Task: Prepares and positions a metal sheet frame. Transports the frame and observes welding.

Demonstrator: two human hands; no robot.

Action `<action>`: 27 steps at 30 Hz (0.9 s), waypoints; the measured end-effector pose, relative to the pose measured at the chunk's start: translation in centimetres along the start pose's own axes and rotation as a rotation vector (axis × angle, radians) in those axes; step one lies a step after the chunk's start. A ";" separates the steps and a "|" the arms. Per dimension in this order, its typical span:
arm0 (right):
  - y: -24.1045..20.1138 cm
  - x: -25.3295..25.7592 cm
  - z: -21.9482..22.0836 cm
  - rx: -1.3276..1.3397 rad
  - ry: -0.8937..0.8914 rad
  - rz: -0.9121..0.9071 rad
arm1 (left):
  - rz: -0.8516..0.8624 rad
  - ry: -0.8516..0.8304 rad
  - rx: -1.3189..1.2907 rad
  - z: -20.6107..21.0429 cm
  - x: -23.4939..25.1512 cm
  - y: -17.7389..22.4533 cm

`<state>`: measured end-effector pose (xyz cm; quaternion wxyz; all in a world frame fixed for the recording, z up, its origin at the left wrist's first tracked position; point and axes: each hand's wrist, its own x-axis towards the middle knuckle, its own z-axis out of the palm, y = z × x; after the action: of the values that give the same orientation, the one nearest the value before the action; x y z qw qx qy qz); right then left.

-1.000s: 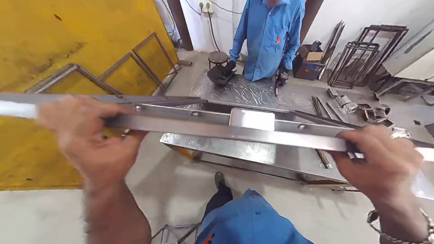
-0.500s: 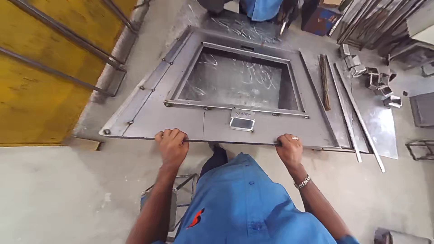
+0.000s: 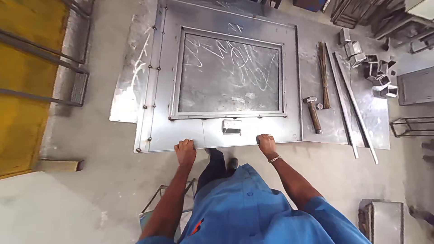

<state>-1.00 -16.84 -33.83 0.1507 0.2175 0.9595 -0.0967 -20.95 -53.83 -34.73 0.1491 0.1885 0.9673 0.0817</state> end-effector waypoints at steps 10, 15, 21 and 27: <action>1.4 5.5 -2.8 0.170 -0.257 -0.106 | -0.122 -0.087 0.099 -0.3 5.6 1.8; 11.4 6.4 -10.1 0.404 0.151 0.236 | -0.237 -0.024 0.095 -2.0 4.1 5.9; 28.0 9.3 -11.2 0.232 0.146 0.792 | -0.481 0.013 -0.159 -1.2 -2.2 12.0; 32.9 9.4 -9.4 0.306 0.065 0.782 | -0.775 -0.266 -0.615 3.7 -11.1 10.9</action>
<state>3.28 18.31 -32.05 0.1116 0.5883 0.7833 -0.1668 -6.28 -47.82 -32.99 0.3388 -0.2280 0.8700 0.2764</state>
